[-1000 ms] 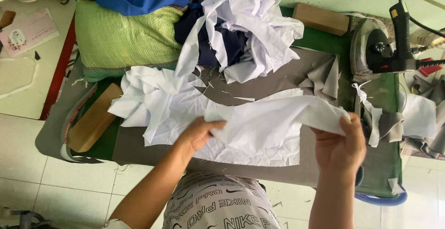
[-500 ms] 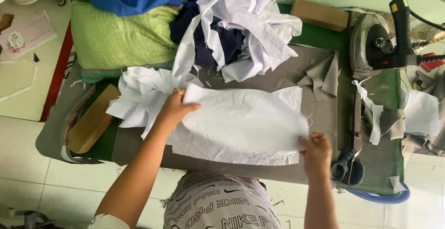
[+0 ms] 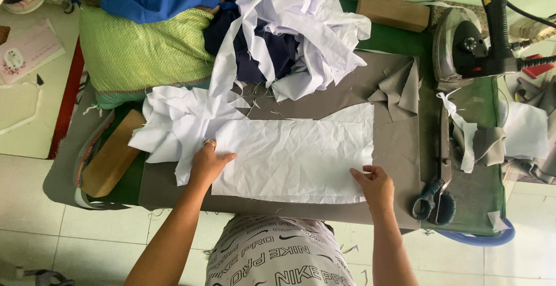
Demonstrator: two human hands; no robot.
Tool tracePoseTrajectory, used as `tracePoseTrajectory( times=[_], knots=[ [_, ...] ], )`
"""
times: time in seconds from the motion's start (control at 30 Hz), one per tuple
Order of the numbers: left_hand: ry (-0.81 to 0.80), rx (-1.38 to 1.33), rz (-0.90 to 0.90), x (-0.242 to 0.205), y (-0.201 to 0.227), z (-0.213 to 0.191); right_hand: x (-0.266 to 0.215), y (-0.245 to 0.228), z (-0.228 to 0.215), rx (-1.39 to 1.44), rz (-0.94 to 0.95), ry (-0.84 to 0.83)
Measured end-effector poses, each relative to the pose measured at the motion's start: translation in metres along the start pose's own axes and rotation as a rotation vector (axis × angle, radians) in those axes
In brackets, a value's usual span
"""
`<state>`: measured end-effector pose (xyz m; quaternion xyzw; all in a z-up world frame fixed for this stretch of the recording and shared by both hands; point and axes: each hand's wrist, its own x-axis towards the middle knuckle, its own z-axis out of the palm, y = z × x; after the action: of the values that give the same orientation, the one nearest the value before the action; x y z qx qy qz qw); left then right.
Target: The person cuts a large piece of white fabric on a table using shears. They repeatedly trim the fabric into smaller pieces, fold and unfold sections, and move the cut pieces aside on the table.
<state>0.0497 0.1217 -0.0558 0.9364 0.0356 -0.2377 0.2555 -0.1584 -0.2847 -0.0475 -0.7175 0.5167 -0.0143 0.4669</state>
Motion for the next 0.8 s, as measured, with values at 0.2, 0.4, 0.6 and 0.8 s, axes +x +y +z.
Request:
tracePoseTrajectory(
  times=[0.2,0.4,0.6,0.8],
  knots=[
    [0.042,-0.009,0.034,-0.007,-0.014,0.016,0.017,0.036,0.003,-0.532,-0.089,0.053],
    [0.073,-0.054,0.019,-0.011,-0.008,0.029,0.008,0.033,-0.015,-0.567,-0.028,-0.033],
    [0.052,-0.037,0.001,-0.024,-0.003,0.017,0.005,0.029,-0.019,-0.57,-0.033,-0.054],
    [0.112,-0.074,0.068,-0.013,-0.011,0.025,-0.004,0.006,-0.024,-0.535,0.015,-0.115]
  ],
)
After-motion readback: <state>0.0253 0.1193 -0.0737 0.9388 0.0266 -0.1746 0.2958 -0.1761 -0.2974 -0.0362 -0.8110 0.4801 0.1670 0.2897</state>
